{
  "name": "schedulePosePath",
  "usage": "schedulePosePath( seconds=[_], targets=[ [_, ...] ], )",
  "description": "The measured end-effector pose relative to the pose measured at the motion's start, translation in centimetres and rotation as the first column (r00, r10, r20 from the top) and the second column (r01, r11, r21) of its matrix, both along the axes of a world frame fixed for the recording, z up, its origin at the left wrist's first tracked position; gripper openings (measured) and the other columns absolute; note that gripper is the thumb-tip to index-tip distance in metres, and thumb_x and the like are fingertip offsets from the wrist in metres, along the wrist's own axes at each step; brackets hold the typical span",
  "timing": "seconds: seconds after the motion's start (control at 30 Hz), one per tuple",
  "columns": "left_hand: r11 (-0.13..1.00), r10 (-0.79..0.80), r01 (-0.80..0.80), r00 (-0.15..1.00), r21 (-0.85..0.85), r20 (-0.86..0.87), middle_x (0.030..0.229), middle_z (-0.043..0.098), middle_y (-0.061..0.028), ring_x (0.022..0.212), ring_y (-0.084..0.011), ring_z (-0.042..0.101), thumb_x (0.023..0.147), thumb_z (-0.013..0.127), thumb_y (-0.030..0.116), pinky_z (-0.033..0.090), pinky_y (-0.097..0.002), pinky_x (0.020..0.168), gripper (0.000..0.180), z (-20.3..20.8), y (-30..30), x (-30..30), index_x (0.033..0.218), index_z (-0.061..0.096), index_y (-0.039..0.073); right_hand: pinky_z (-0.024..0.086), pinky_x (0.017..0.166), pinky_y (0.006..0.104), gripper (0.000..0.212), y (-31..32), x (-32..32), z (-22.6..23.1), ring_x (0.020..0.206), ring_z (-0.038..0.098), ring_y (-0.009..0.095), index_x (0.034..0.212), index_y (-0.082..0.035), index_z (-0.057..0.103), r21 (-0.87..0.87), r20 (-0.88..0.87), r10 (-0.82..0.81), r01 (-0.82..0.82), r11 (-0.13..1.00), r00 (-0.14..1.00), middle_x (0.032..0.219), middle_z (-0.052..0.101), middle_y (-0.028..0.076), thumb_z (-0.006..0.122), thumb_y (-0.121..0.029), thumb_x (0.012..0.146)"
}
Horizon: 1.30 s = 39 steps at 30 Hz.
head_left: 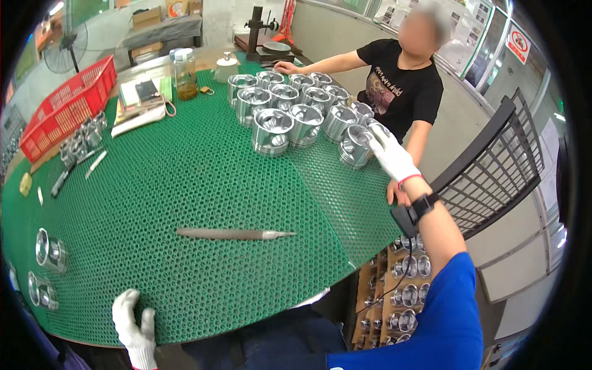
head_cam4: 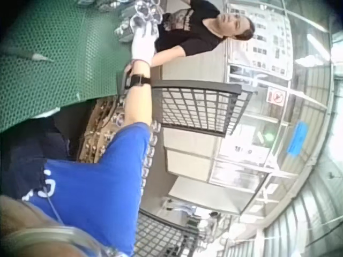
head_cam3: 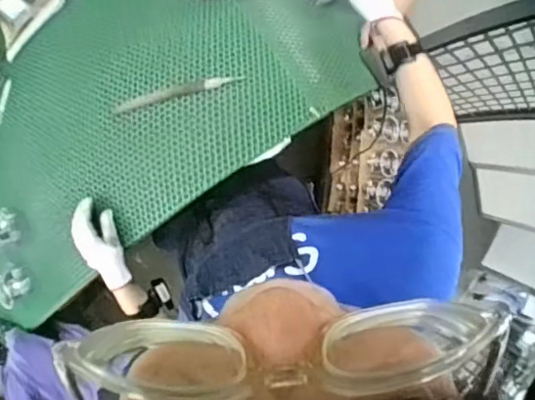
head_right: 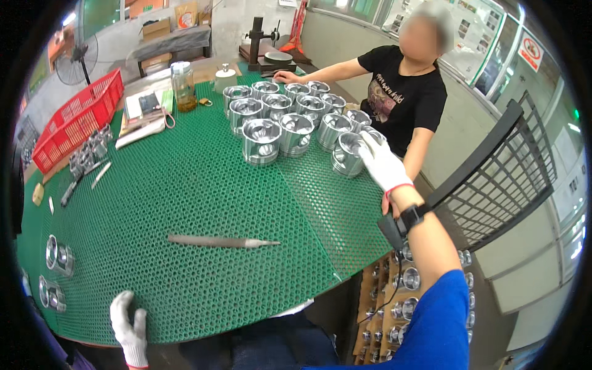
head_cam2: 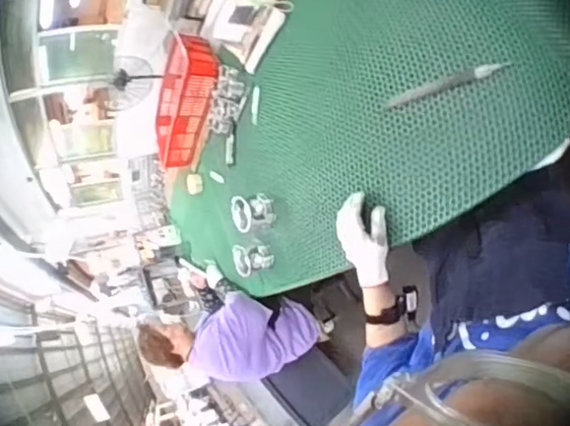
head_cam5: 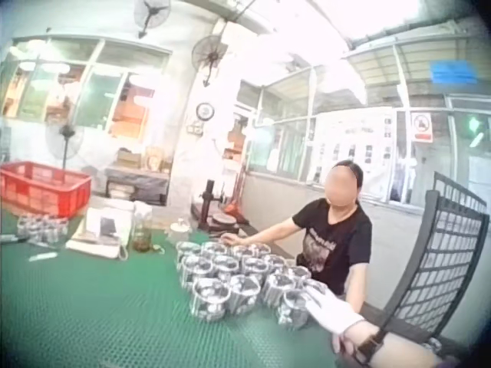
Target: Deburring the internal surface of metal piston heads using a hand file.
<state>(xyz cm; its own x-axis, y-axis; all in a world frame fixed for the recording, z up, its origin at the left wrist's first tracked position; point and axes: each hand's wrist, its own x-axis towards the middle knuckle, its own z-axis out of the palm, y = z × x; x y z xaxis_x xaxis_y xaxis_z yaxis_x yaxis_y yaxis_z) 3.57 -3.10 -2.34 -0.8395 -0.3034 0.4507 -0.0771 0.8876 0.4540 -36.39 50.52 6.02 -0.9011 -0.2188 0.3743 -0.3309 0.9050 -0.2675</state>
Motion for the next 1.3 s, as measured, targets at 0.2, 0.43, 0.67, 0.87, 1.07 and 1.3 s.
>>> schedulePosePath(
  seconds=[0.2,0.43,0.67,0.87,1.07,1.3],
  targets=[
    [0.998,0.056,-0.055,0.997,-0.031,0.045,0.118,0.06,-0.018,0.112,-0.0333,0.057,0.075,0.067,0.003,0.046,-0.041,0.099,0.039,0.1,0.7,0.5,0.114,0.061,-0.001,0.038,0.11,0.0413,0.066,-2.3,-6.0,0.8,0.133,0.046,0.035,0.145,-0.022,0.043,0.175,0.313,-0.162,0.111,0.978,0.936,0.146,0.045,0.02,0.061,-0.044,0.085],
    [0.998,0.024,-0.026,0.999,-0.052,-0.028,0.116,0.061,-0.0177,0.109,-0.0334,0.058,0.075,0.068,0.003,0.047,-0.0397,0.096,0.038,0.1,-0.1,0.0,0.111,0.062,-0.001,0.046,0.099,0.0421,0.042,-0.4,-6.9,-4.6,0.114,0.058,0.04,0.123,-0.014,0.061,-0.22,0.016,-0.19,0.189,0.957,0.982,0.119,0.063,0.023,0.057,-0.015,0.081],
    [0.978,0.14,-0.144,0.989,-0.15,-0.037,0.11,0.066,-0.0118,0.105,-0.0329,0.061,0.069,0.079,0.014,0.047,-0.0436,0.094,0.04,0.6,0.2,1.3,0.107,0.066,0.008,0.046,0.099,0.0366,0.044,-9.9,6.3,-0.1,0.109,0.061,0.029,0.122,-0.003,0.059,-0.334,0.137,0.178,-0.124,0.934,0.975,0.114,0.065,0.015,0.056,-0.005,0.078],
    [0.996,-0.042,0.035,0.996,-0.081,-0.075,0.103,0.068,-0.0123,0.098,-0.0329,0.062,0.078,0.072,0.027,0.05,-0.0445,0.086,0.035,1.6,0.7,-0.4,0.106,0.067,0.007,0.049,0.091,0.0338,0.037,-17.9,16.7,2.0,0.11,0.06,0.024,0.102,-0.004,0.063,-0.348,0.224,0.618,-0.53,0.773,0.754,0.115,0.063,0.013,0.061,0.013,0.07],
    [0.942,-0.199,0.191,0.98,0.275,0.001,0.118,0.064,-0.0091,0.109,-0.0295,0.059,0.085,0.07,0.035,0.043,-0.0431,0.099,0.047,1.5,-0.8,1.8,0.124,0.06,0.009,0.054,0.085,0.0374,0.035,-34.8,22.4,2.1,0.102,0.064,0.035,0.099,-0.016,0.067,-0.073,0.143,0.904,-0.907,0.415,0.403,0.121,0.06,0.015,0.059,0.007,0.073],
    [0.781,-0.438,0.438,0.892,0.446,-0.111,0.141,0.046,-0.0231,0.129,-0.0375,0.046,0.079,0.073,0.052,0.037,-0.0454,0.109,0.102,1.8,-1.2,1.0,0.152,0.023,0.003,0.053,0.088,0.036,0.056,-34.3,20.6,3.2,0.103,0.063,0.033,0.128,-0.01,0.058,-0.387,0.205,0.866,-0.775,0.501,0.457,0.135,0.051,0.018,0.067,-0.006,0.073]
  ],
)
